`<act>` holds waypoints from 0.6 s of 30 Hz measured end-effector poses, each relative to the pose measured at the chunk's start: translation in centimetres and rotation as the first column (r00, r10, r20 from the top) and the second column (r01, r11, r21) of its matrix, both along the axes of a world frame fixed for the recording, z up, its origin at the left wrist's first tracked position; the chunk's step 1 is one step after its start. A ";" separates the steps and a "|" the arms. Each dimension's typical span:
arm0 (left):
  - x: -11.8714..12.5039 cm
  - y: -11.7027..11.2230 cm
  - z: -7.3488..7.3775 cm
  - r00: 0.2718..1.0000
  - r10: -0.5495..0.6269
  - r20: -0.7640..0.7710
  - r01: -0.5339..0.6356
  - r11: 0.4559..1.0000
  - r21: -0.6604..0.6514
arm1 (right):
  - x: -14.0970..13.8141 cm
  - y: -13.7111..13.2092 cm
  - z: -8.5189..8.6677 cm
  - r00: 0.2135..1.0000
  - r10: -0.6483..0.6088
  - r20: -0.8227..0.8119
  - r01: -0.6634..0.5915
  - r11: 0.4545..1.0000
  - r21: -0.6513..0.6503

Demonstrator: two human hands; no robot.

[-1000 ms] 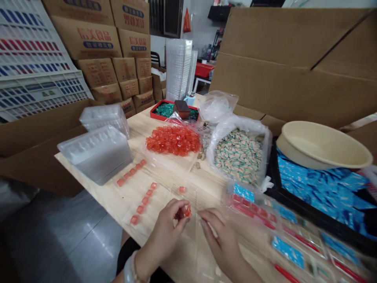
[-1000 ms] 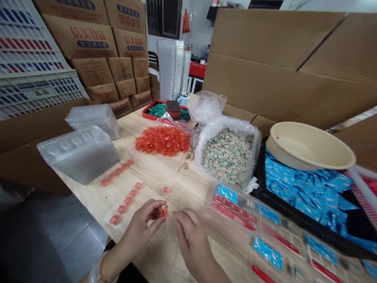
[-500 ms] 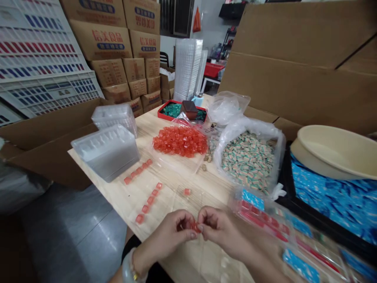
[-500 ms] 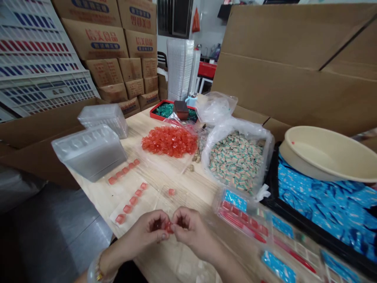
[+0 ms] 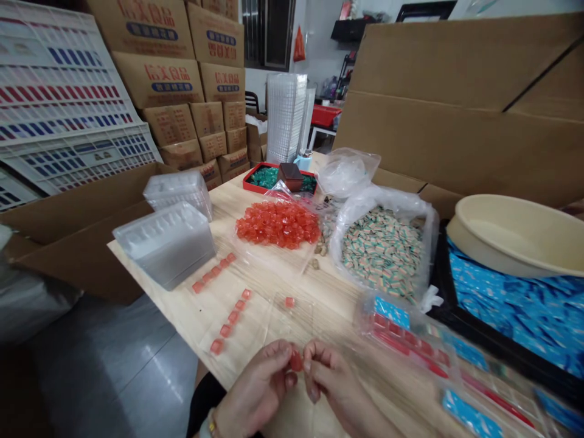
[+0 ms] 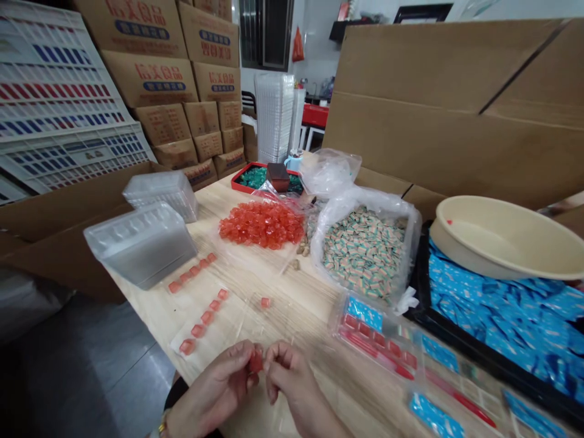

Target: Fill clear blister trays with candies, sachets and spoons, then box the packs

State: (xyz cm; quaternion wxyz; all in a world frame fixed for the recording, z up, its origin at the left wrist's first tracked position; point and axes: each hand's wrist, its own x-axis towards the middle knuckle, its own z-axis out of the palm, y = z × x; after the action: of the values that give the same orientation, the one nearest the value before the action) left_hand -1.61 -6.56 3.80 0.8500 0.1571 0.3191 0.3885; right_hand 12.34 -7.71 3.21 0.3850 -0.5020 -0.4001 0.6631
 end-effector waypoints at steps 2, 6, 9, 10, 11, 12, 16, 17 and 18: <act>0.0 -0.4 -0.4 0.993 0.017 -0.118 -0.016 1.000 0.005 | -0.2 -0.5 0.0 0.982 -0.023 0.189 -0.021 0.974 0.225; 0.1 -0.6 -0.9 0.972 0.046 -0.232 -0.049 0.999 -0.008 | -0.2 -0.8 1.0 0.884 0.016 0.467 -0.275 0.827 0.491; -0.2 0.0 -1.2 0.933 0.067 -0.355 -0.044 0.996 0.073 | -0.1 0.0 1.2 0.833 0.004 0.554 -0.329 0.809 0.488; -0.4 0.2 -1.3 0.889 0.094 -0.449 -0.030 0.989 0.148 | 0.0 0.6 1.1 0.816 -0.015 0.578 -0.331 0.807 0.489; -0.6 0.4 -1.5 0.818 0.142 -0.558 0.000 0.969 0.248 | -0.1 1.3 0.8 0.793 -0.039 0.607 -0.335 0.805 0.489; -0.8 0.6 -1.7 0.724 0.206 -0.658 0.060 0.932 0.357 | -0.1 2.1 0.4 0.763 -0.068 0.643 -0.339 0.804 0.488; -1.2 0.8 -2.6 0.395 0.365 -0.843 0.454 0.720 0.525 | -1.0 5.4 -1.5 0.544 -0.117 0.831 -0.425 0.815 0.393; -1.1 0.7 -2.8 0.356 0.361 -0.862 0.520 0.690 0.504 | -1.2 6.1 -1.9 0.486 -0.105 0.867 -0.452 0.819 0.353; -1.0 0.7 -2.9 0.329 0.353 -0.876 0.559 0.675 0.482 | -1.5 6.6 -2.2 0.439 -0.090 0.894 -0.472 0.824 0.315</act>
State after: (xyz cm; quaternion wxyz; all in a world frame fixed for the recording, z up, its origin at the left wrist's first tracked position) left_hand -2.60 -5.85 0.85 0.3879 0.6954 0.5502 0.2515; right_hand 10.85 -1.13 0.99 0.1607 -0.5932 -0.7601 0.2108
